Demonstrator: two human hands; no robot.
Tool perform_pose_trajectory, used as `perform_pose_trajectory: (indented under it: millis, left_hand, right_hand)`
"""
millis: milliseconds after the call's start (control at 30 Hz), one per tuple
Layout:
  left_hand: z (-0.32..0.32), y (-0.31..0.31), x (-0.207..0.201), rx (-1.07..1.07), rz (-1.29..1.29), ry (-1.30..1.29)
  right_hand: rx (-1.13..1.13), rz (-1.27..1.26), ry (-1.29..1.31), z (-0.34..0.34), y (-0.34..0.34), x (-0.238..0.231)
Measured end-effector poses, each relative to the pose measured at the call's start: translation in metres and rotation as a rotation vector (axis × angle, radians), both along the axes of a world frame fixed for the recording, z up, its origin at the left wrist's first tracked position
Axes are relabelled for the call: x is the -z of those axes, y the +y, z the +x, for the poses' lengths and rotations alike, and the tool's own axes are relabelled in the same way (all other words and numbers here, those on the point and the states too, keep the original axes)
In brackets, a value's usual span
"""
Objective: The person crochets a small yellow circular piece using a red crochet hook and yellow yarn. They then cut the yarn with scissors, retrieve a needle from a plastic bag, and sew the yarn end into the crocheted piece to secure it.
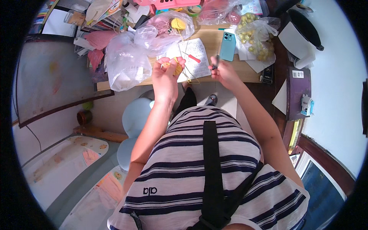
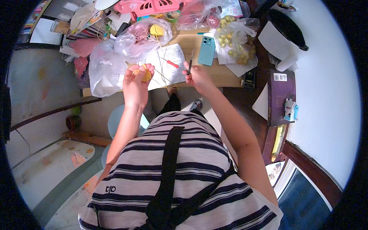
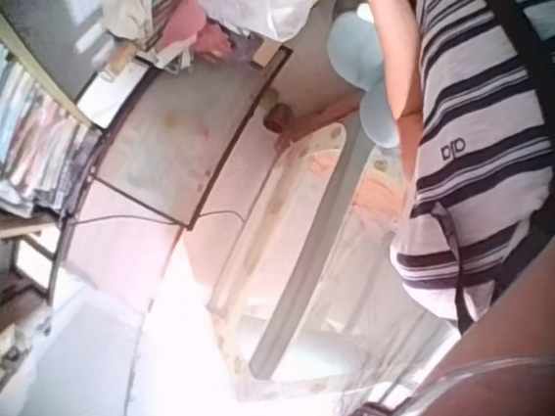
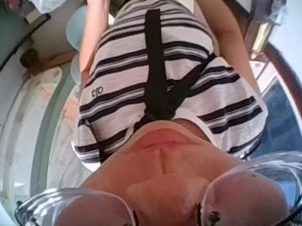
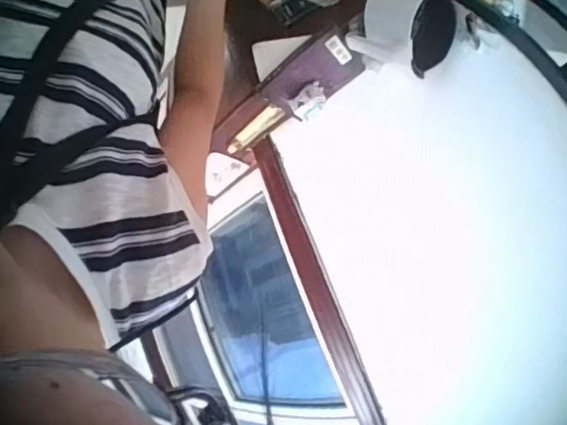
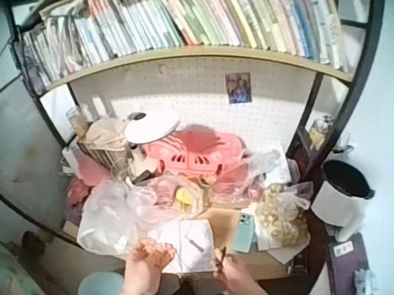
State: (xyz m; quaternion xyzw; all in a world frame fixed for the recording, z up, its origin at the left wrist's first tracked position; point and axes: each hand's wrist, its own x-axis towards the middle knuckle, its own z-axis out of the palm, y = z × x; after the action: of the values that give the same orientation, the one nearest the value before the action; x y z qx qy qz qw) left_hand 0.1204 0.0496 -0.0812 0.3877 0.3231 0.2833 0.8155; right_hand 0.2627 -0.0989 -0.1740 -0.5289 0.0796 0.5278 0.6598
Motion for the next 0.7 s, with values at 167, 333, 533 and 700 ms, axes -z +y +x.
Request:
perform_pose_trajectory:
  millis: [167, 333, 533, 700]
  left_hand:
    - [0.035, 0.044, -0.008, 0.032, -0.058, 0.06]
    - [0.049, 0.073, 0.003, -0.001, 0.025, 0.137]
    - [0.037, 0.1, 0.018, -0.053, 0.015, 0.2]
    - [0.023, 0.108, 0.02, -0.024, -0.074, 0.141]
  right_hand:
    - [-0.064, -0.233, -0.046, 0.02, 0.043, 0.064]
    - [-0.015, -0.324, -0.178, 0.027, 0.068, 0.103]
    - [0.023, -0.329, -0.401, 0.023, 0.083, 0.12]
    - [0.064, -0.384, -0.555, 0.019, 0.081, 0.125]
